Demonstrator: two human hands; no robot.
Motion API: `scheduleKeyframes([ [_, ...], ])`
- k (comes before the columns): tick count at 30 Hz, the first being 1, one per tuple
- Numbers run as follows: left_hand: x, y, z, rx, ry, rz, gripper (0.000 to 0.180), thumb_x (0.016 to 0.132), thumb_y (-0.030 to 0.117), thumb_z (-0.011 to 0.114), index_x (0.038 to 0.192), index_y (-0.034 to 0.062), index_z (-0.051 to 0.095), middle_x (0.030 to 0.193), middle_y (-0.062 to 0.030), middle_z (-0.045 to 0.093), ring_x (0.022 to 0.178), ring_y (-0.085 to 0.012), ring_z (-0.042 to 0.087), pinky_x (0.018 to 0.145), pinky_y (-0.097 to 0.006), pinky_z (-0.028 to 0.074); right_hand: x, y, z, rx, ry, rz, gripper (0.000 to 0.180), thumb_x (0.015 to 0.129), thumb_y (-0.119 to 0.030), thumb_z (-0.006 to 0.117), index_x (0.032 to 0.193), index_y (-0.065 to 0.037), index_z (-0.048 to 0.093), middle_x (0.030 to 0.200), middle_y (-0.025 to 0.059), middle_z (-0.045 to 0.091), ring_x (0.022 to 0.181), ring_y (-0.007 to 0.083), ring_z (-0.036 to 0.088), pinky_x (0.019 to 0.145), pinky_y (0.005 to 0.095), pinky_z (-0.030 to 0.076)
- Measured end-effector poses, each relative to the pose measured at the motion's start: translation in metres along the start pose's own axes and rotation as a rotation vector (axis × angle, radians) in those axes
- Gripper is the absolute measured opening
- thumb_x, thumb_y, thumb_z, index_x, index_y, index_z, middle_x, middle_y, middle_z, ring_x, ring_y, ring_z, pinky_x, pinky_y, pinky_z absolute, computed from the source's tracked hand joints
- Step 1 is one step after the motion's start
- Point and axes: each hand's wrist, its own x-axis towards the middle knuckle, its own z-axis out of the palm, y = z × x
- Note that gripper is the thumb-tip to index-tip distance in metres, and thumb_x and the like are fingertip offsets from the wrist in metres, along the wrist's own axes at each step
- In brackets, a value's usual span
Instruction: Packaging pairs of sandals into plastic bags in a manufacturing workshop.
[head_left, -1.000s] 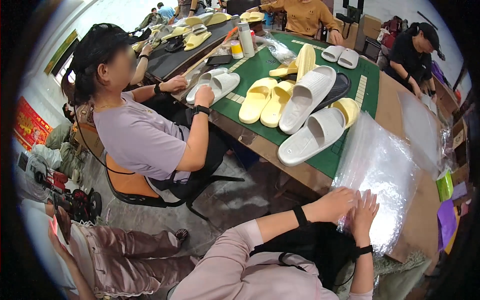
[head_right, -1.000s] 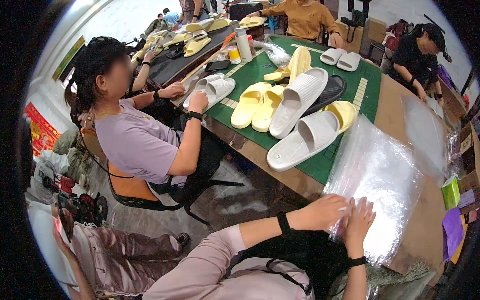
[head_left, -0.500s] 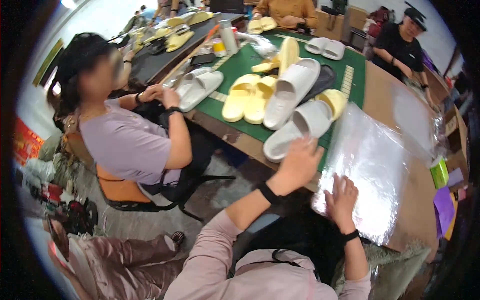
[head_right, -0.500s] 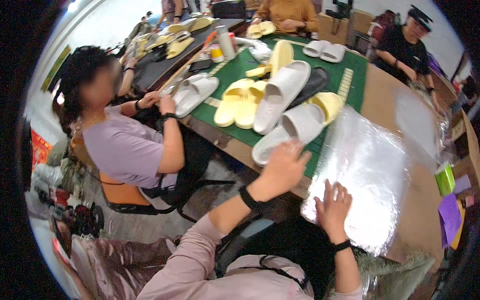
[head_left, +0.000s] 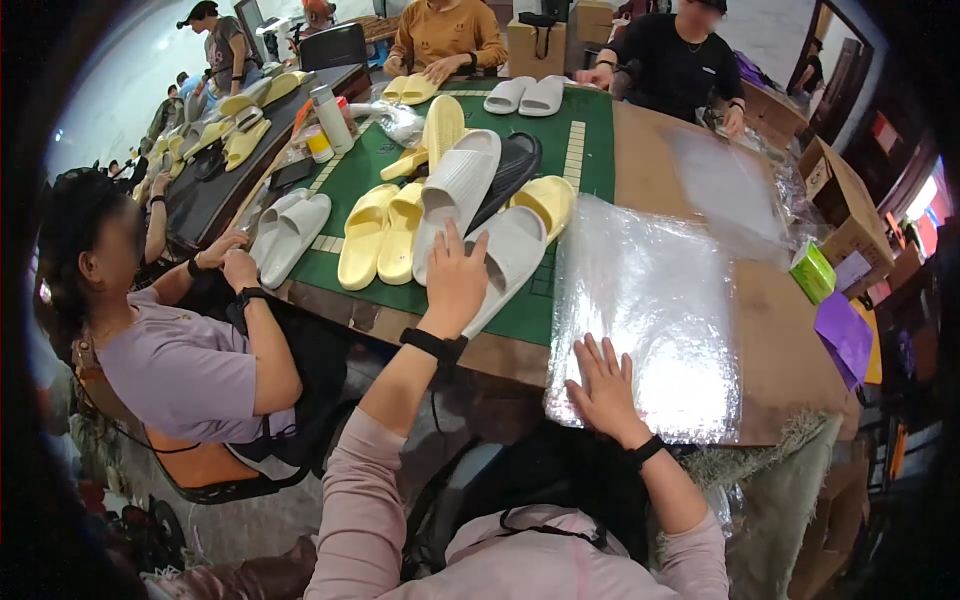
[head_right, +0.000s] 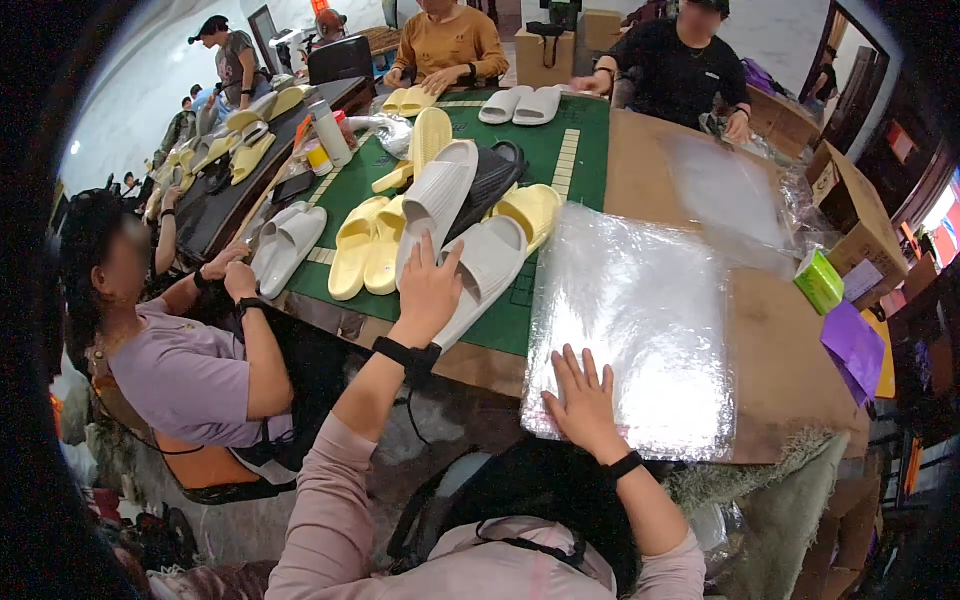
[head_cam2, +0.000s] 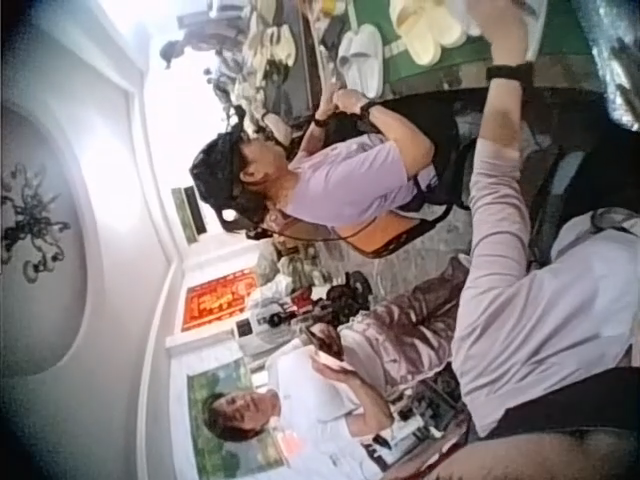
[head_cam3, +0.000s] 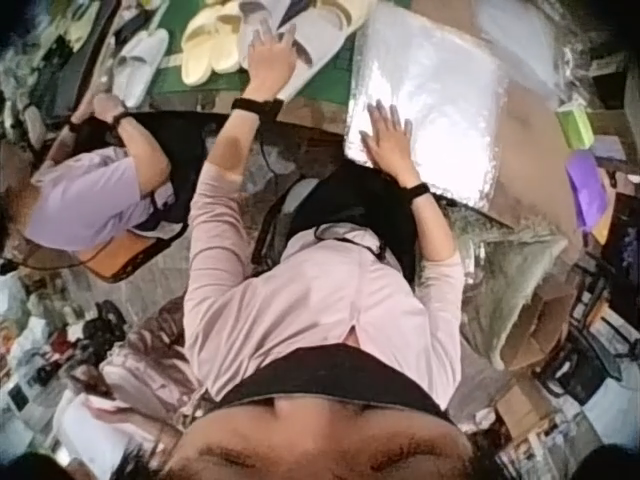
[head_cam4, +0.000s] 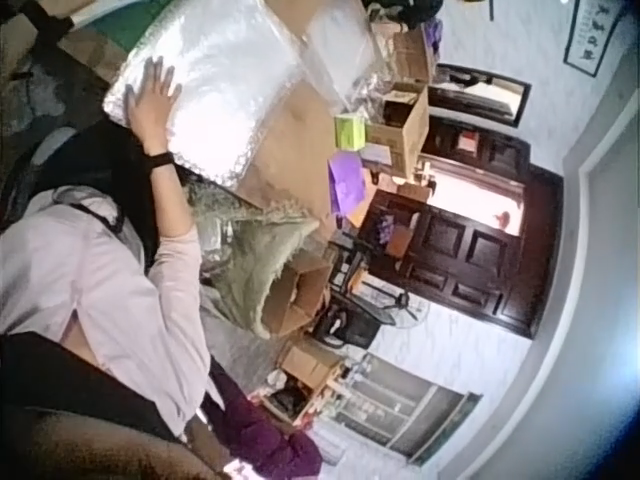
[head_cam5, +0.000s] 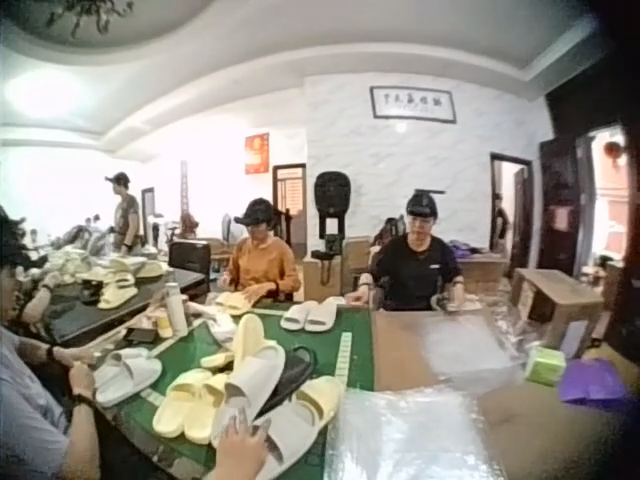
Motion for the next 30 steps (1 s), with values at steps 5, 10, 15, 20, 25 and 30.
scheduleKeyframes([
  [5, 0.000, -0.007, 0.017, -0.078, -0.022, -0.005, 0.058, 0.078, 0.014, 0.064, 0.135, 0.0168, 0.051, 0.136, -0.0312, 0.041, 0.113, -0.0438, 0.050, 0.091, -0.049, 0.044, -0.001, -0.003, 0.000, -0.013, -0.021, -0.008, 0.066, 0.093, -0.039, 0.052, 0.148, -0.012, 0.029, 0.156, 0.0110, 0.024, 0.145, 0.0338, 0.016, 0.113, 0.0568, 0.009],
  [10, 0.012, 0.005, 0.010, -0.104, -0.007, -0.070, 0.052, 0.078, 0.009, 0.058, 0.129, 0.0178, 0.057, 0.137, -0.0259, 0.043, 0.104, -0.0393, 0.052, 0.088, -0.046, 0.044, -0.001, 0.001, 0.001, -0.010, -0.012, -0.009, 0.066, 0.093, -0.039, 0.051, 0.149, -0.012, 0.028, 0.156, 0.0110, 0.023, 0.145, 0.0334, 0.015, 0.113, 0.0571, 0.009],
  [15, 0.023, -0.017, 0.020, -0.200, -0.056, -0.138, 0.050, 0.077, 0.006, 0.057, 0.126, 0.0183, 0.060, 0.131, -0.0209, 0.049, 0.095, -0.0402, 0.055, 0.084, -0.045, 0.048, 0.000, 0.000, 0.003, -0.032, -0.027, -0.001, 0.064, 0.095, -0.043, 0.046, 0.149, -0.014, 0.027, 0.157, 0.0084, 0.022, 0.145, 0.0323, 0.015, 0.113, 0.0581, 0.008],
  [20, 0.020, -0.022, 0.022, -0.272, -0.032, -0.069, 0.041, 0.081, 0.005, 0.055, 0.121, 0.0104, 0.062, 0.127, -0.0203, 0.053, 0.097, -0.0423, 0.054, 0.081, -0.047, 0.050, 0.000, 0.000, 0.006, -0.038, -0.005, -0.001, 0.063, 0.096, -0.043, 0.045, 0.149, -0.014, 0.027, 0.157, 0.0081, 0.022, 0.145, 0.0320, 0.016, 0.113, 0.0583, 0.009],
  [25, 0.025, -0.014, -0.002, -0.432, 0.036, -0.074, 0.039, 0.081, 0.002, 0.052, 0.120, 0.0033, 0.061, 0.120, -0.0239, 0.053, 0.101, -0.0439, 0.054, 0.087, -0.047, 0.046, -0.001, 0.002, 0.006, -0.044, -0.003, -0.011, 0.063, 0.096, -0.044, 0.043, 0.149, -0.015, 0.027, 0.157, 0.0073, 0.022, 0.145, 0.0317, 0.017, 0.113, 0.0585, 0.010],
  [30, 0.030, 0.017, -0.062, -0.490, 0.131, -0.063, 0.040, 0.081, 0.001, 0.050, 0.119, 0.0013, 0.061, 0.120, -0.0256, 0.053, 0.102, -0.0426, 0.055, 0.089, -0.047, 0.045, -0.001, 0.007, 0.010, -0.077, 0.036, -0.036, 0.063, 0.096, -0.044, 0.045, 0.149, -0.015, 0.027, 0.156, 0.0074, 0.024, 0.144, 0.0325, 0.019, 0.112, 0.0597, 0.012],
])
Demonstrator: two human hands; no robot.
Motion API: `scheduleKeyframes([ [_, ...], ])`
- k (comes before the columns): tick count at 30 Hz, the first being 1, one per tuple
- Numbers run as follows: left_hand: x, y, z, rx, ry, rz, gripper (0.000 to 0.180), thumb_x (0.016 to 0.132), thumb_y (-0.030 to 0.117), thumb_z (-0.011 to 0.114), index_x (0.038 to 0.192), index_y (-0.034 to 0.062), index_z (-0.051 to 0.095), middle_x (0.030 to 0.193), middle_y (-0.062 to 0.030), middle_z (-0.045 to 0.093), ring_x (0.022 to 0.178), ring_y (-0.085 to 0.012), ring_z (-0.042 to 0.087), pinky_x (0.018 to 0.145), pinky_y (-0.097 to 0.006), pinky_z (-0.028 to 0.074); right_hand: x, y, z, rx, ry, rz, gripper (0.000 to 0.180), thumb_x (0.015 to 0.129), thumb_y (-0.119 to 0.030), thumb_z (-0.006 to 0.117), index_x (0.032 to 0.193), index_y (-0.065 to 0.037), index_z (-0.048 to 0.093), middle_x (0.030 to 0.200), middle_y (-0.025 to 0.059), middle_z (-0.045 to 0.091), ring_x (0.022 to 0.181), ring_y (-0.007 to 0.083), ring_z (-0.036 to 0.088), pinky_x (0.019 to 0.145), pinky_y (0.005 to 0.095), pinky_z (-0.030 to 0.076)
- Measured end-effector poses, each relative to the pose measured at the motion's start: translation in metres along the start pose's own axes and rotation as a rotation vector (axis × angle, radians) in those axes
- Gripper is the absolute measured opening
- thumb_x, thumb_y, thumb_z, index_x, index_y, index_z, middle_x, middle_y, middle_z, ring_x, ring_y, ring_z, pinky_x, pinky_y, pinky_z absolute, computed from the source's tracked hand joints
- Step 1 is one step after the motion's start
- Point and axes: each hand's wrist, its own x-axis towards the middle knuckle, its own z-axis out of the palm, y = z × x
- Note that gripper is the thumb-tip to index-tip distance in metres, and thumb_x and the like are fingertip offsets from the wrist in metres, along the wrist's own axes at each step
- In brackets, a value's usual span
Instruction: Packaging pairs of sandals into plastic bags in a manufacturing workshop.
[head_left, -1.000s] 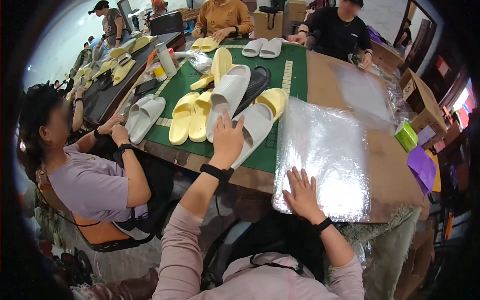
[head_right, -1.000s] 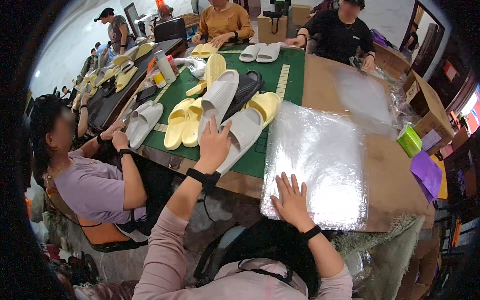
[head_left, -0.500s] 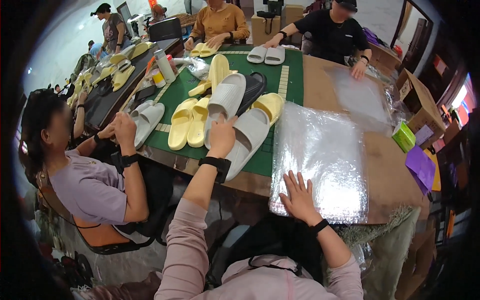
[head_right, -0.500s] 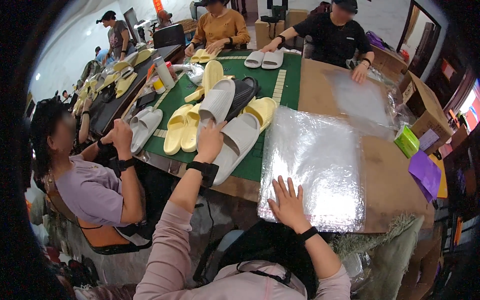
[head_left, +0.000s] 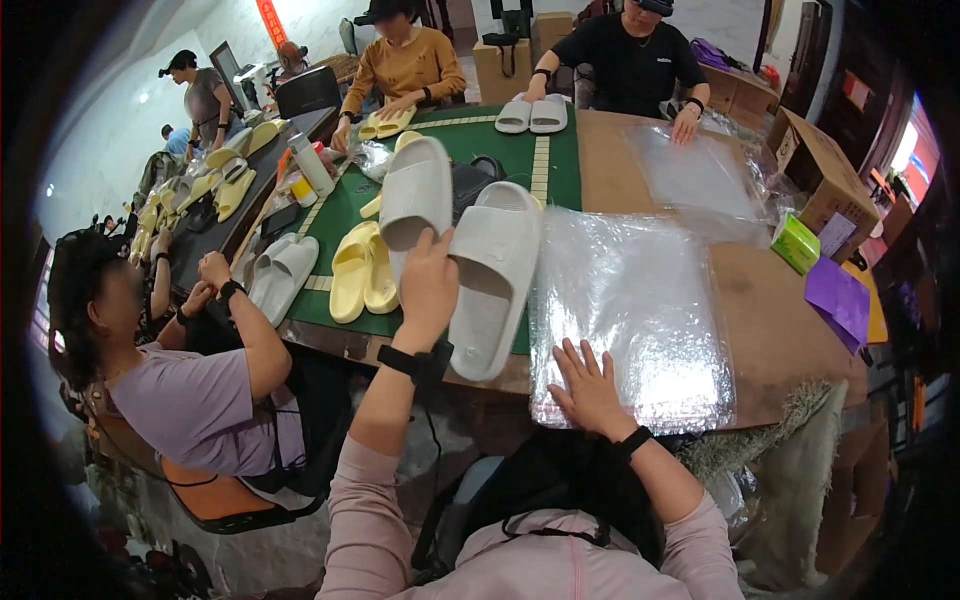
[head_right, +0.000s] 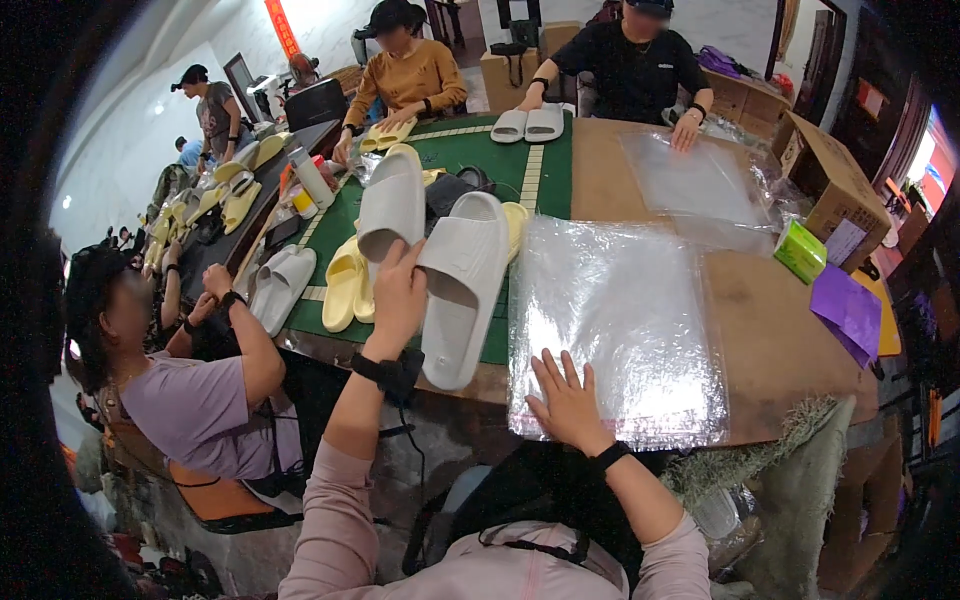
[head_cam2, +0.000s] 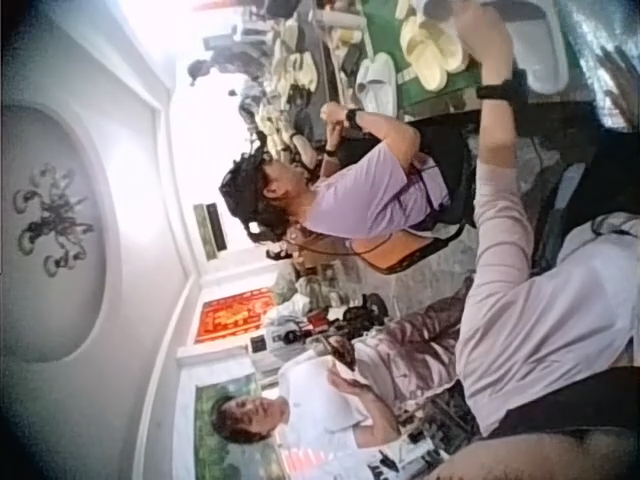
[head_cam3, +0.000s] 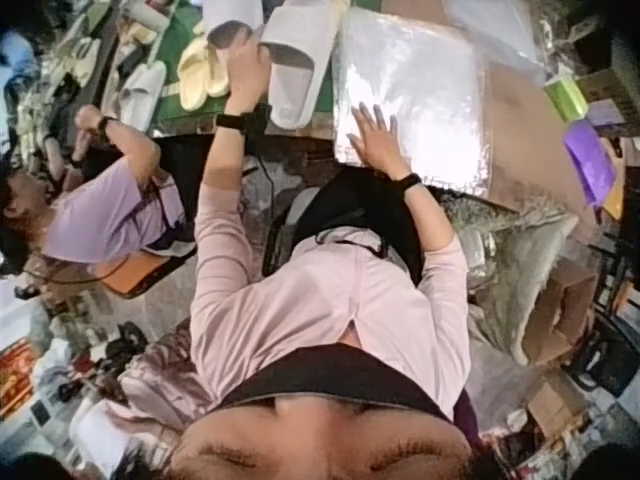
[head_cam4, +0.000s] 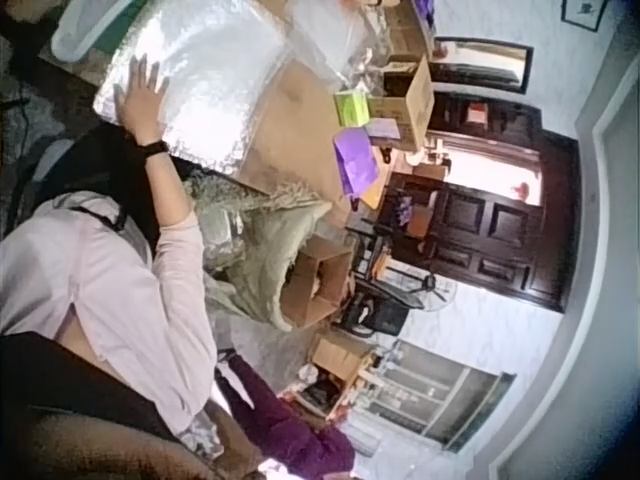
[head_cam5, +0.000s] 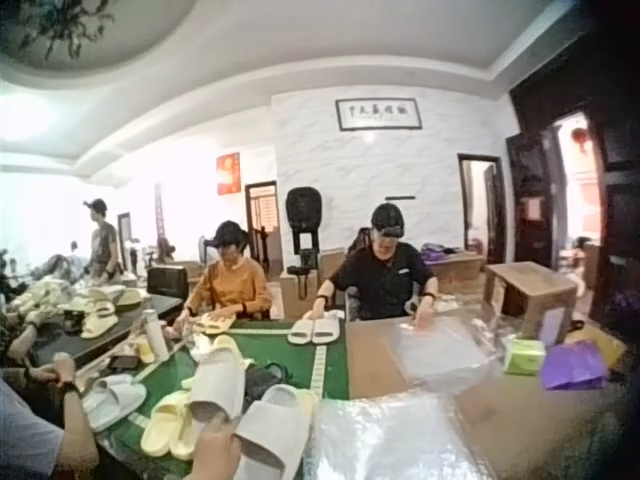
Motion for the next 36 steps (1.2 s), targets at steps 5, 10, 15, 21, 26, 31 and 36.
scheduleKeyframes([
  [5, -0.003, 0.079, 0.004, -0.071, -0.031, 0.219, 0.041, 0.078, -0.002, 0.049, 0.117, -0.0028, 0.059, 0.117, -0.0237, 0.056, 0.095, -0.0415, 0.056, 0.086, -0.045, 0.047, 0.001, 0.005, -0.005, 0.037, 0.034, -0.038, 0.061, 0.094, -0.044, 0.049, 0.145, -0.014, 0.036, 0.151, 0.0105, 0.033, 0.141, 0.0345, 0.027, 0.110, 0.0610, 0.016],
  [10, -0.007, 0.145, 0.060, 0.037, -0.184, 0.316, 0.043, 0.076, 0.002, 0.056, 0.119, -0.0029, 0.056, 0.116, -0.0168, 0.057, 0.090, -0.0327, 0.058, 0.075, -0.042, 0.052, 0.002, 0.000, -0.017, -0.112, 0.015, -0.071, 0.055, 0.093, -0.045, 0.050, 0.132, -0.005, 0.052, 0.135, 0.0175, 0.050, 0.133, 0.0373, 0.037, 0.108, 0.0621, 0.021],
  [15, -0.024, 0.146, 0.115, 0.283, -0.205, 0.464, 0.049, 0.078, 0.007, 0.058, 0.127, 0.0052, 0.055, 0.125, -0.0177, 0.055, 0.084, -0.0272, 0.058, 0.066, -0.038, 0.051, -0.006, -0.003, -0.030, -0.097, -0.051, -0.038, 0.043, 0.092, -0.038, 0.050, 0.111, -0.002, 0.065, 0.118, 0.0197, 0.061, 0.119, 0.0368, 0.050, 0.108, 0.0512, 0.029],
  [21, -0.039, 0.139, 0.118, 0.450, -0.183, 0.551, 0.041, 0.079, 0.011, 0.059, 0.120, 0.0094, 0.062, 0.116, -0.0194, 0.061, 0.081, -0.0249, 0.057, 0.067, -0.034, 0.046, -0.033, 0.007, -0.070, 0.207, -0.168, -0.112, 0.024, 0.083, -0.019, 0.063, 0.100, -0.003, 0.068, 0.101, 0.0140, 0.067, 0.103, 0.0273, 0.061, 0.093, 0.0374, 0.046],
  [26, -0.052, 0.171, 0.069, 0.004, -0.393, 0.792, 0.009, 0.074, 0.012, 0.060, 0.081, 0.0072, 0.062, 0.082, -0.0105, 0.061, 0.078, -0.0250, 0.058, 0.066, -0.036, 0.046, -0.026, 0.024, -0.089, 0.672, -0.378, 0.259, 0.021, 0.083, -0.013, 0.062, 0.099, 0.001, 0.066, 0.092, 0.0116, 0.068, 0.081, 0.0207, 0.066, 0.075, 0.0303, 0.051],
  [31, -0.107, 0.219, 0.011, -0.637, -0.444, 1.177, 0.012, 0.075, 0.019, 0.059, 0.071, 0.0069, 0.057, 0.068, -0.0070, 0.056, 0.067, -0.0243, 0.056, 0.061, -0.035, 0.044, -0.019, 0.002, -0.104, 1.587, -0.239, 0.172, 0.021, 0.092, -0.008, 0.058, 0.107, 0.005, 0.065, 0.105, 0.0154, 0.067, 0.100, 0.0226, 0.063, 0.091, 0.0330, 0.047],
  [36, -0.122, 0.225, -0.018, -0.840, -0.544, 1.304, 0.014, 0.073, 0.020, 0.062, 0.068, 0.0067, 0.065, 0.066, -0.0056, 0.062, 0.068, -0.0247, 0.060, 0.061, -0.036, 0.045, -0.020, -0.040, -0.144, 1.469, -0.678, -0.347, 0.031, 0.098, -0.017, 0.053, 0.122, 0.000, 0.062, 0.122, 0.0149, 0.063, 0.117, 0.0232, 0.056, 0.100, 0.0352, 0.042],
])
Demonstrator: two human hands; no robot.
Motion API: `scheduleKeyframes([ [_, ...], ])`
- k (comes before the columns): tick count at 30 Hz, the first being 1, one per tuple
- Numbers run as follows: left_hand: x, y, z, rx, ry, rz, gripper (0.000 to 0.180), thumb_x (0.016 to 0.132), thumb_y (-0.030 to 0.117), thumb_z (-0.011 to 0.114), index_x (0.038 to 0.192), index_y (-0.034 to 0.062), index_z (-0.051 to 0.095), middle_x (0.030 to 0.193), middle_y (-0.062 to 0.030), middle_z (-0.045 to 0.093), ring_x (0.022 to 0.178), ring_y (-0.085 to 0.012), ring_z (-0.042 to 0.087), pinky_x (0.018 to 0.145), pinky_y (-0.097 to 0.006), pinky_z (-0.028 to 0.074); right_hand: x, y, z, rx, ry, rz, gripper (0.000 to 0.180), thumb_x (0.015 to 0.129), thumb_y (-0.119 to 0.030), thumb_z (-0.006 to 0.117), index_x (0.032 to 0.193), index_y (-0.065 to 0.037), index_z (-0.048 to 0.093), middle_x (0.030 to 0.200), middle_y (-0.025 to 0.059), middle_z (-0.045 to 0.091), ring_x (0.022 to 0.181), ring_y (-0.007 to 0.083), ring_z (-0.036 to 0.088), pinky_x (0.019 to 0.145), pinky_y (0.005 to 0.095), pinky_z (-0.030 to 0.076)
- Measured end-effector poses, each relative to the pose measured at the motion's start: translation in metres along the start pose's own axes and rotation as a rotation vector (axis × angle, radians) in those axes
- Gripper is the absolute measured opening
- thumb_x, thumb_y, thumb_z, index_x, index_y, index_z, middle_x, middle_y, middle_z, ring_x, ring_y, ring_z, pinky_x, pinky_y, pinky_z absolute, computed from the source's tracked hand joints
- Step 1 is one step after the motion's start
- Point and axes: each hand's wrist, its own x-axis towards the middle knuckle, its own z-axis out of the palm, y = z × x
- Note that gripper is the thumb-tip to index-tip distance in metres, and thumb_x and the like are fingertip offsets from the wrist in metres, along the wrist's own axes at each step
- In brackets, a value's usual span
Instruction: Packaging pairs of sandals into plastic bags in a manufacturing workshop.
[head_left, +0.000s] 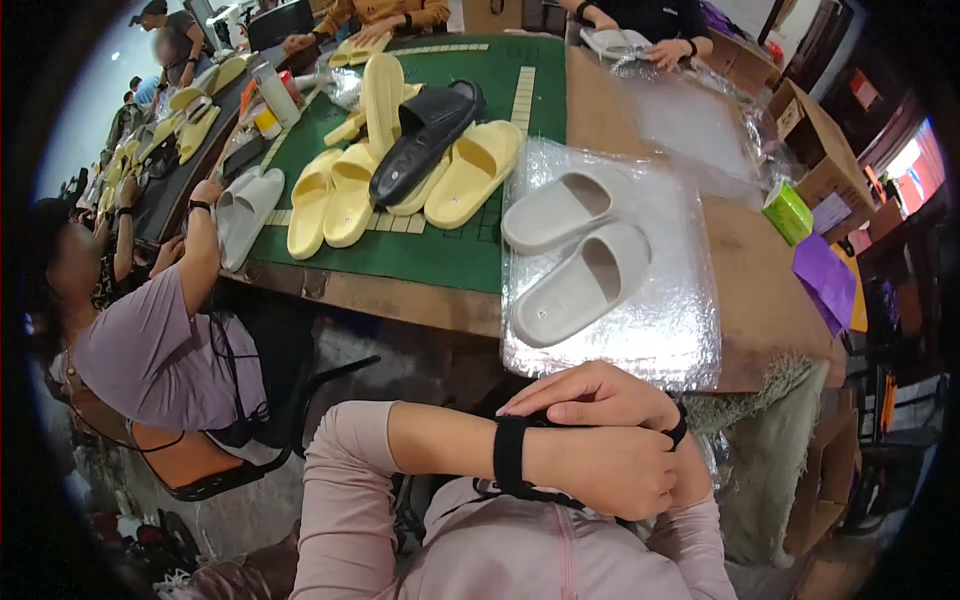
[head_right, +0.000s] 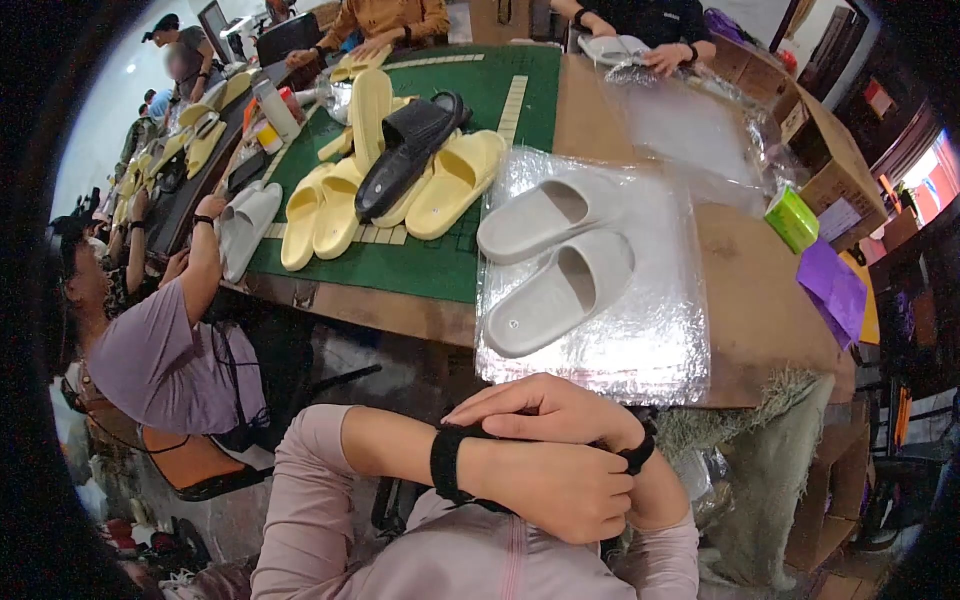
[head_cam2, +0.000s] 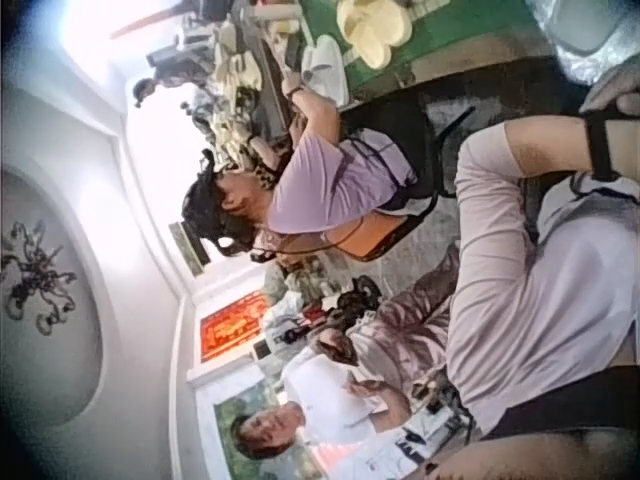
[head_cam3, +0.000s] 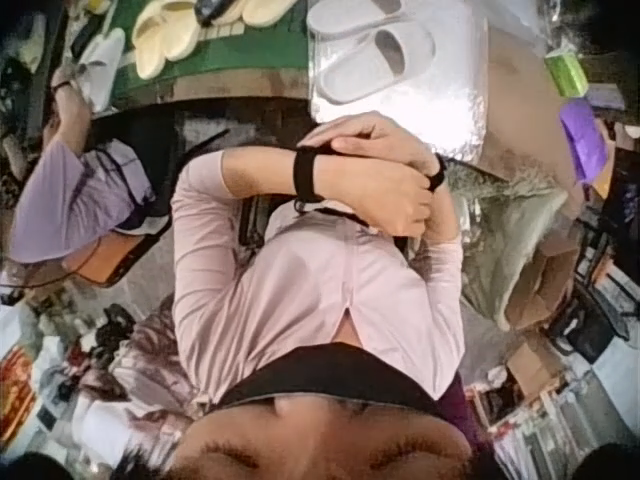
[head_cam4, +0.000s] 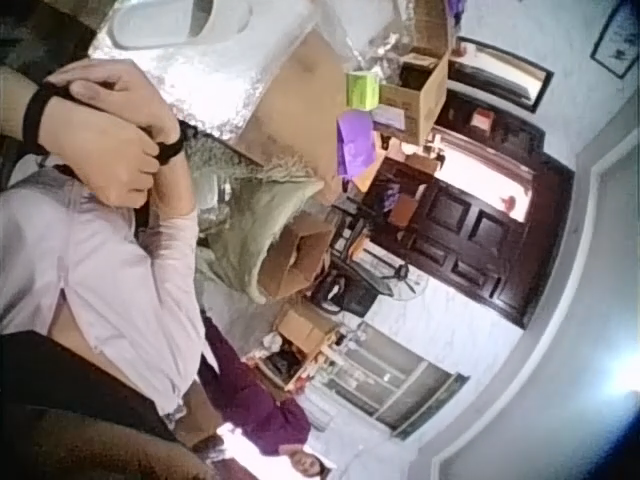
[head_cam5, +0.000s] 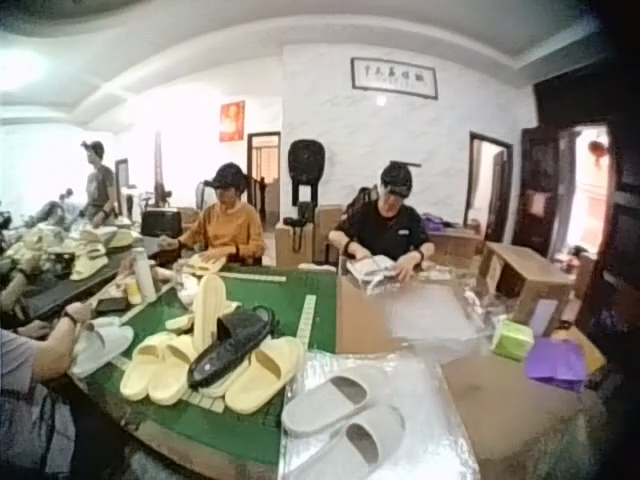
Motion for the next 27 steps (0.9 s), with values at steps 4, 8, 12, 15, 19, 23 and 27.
scheduleKeyframes([
  [4, -0.003, 0.009, 0.006, 0.073, 0.085, 0.048, 0.014, 0.069, 0.020, 0.064, 0.065, 0.0066, 0.064, 0.061, -0.0039, 0.057, 0.066, -0.0239, 0.057, 0.061, -0.035, 0.044, 0.003, -0.007, 0.009, -0.082, -0.044, -0.048, 0.034, 0.100, -0.019, 0.048, 0.125, 0.001, 0.060, 0.129, 0.0165, 0.058, 0.120, 0.0274, 0.053, 0.102, 0.0371, 0.040],
  [8, -0.003, 0.022, 0.003, 0.164, 0.048, 0.162, 0.019, 0.070, 0.026, 0.061, 0.064, 0.0081, 0.055, 0.064, -0.0012, 0.049, 0.062, -0.0180, 0.049, 0.058, -0.030, 0.037, 0.012, -0.008, 0.019, -0.141, -0.143, -0.226, 0.037, 0.101, -0.021, 0.042, 0.129, -0.001, 0.057, 0.131, 0.0163, 0.055, 0.122, 0.0304, 0.049, 0.104, 0.0401, 0.034],
  [12, -0.001, 0.038, -0.007, 0.311, -0.004, 0.251, 0.021, 0.070, 0.027, 0.061, 0.062, 0.0087, 0.055, 0.061, -0.0006, 0.046, 0.062, -0.0183, 0.047, 0.056, -0.030, 0.035, 0.016, -0.006, 0.030, -0.269, -0.190, -0.289, 0.036, 0.099, -0.019, 0.046, 0.130, -0.004, 0.057, 0.127, 0.0134, 0.058, 0.119, 0.0291, 0.050, 0.103, 0.0390, 0.034],
  [15, 0.002, 0.044, -0.009, 0.365, -0.016, 0.300, 0.021, 0.060, 0.027, 0.066, 0.061, 0.0071, 0.060, 0.058, -0.0034, 0.053, 0.056, -0.0195, 0.049, 0.055, -0.033, 0.037, 0.015, -0.002, 0.032, -0.209, -0.128, -0.246, 0.045, 0.096, -0.017, 0.054, 0.139, -0.005, 0.048, 0.126, 0.0122, 0.059, 0.117, 0.0262, 0.053, 0.102, 0.0383, 0.037],
  [19, 0.009, 0.052, -0.029, 0.362, -0.141, 0.486, 0.020, 0.066, 0.027, 0.064, 0.065, 0.0065, 0.061, 0.064, -0.0056, 0.055, 0.062, -0.0200, 0.052, 0.059, -0.034, 0.040, 0.009, -0.011, 0.036, 0.034, -0.028, -0.065, 0.037, 0.093, -0.007, 0.056, 0.129, 0.001, 0.055, 0.122, 0.0121, 0.062, 0.115, 0.0249, 0.055, 0.098, 0.0348, 0.042],
  [23, 0.012, 0.051, -0.039, 0.479, 0.035, 0.411, 0.016, 0.077, 0.024, 0.058, 0.069, 0.0104, 0.059, 0.061, 0.0003, 0.049, 0.057, -0.0158, 0.045, 0.057, -0.030, 0.033, 0.012, -0.009, 0.033, -0.061, -0.095, -0.169, 0.030, 0.094, -0.006, 0.054, 0.122, 0.000, 0.062, 0.121, 0.0124, 0.062, 0.112, 0.0250, 0.056, 0.097, 0.0352, 0.041],
  [27, 0.011, 0.075, -0.042, 0.422, -0.311, 0.277, 0.025, 0.081, 0.025, 0.058, 0.087, 0.0017, 0.064, 0.081, -0.0100, 0.060, 0.077, -0.0223, 0.057, 0.070, -0.037, 0.043, 0.017, -0.002, 0.038, -0.104, -0.175, -0.258, 0.030, 0.094, -0.003, 0.052, 0.122, -0.003, 0.063, 0.121, 0.0135, 0.058, 0.108, 0.0274, 0.056, 0.094, 0.0351, 0.042],
])
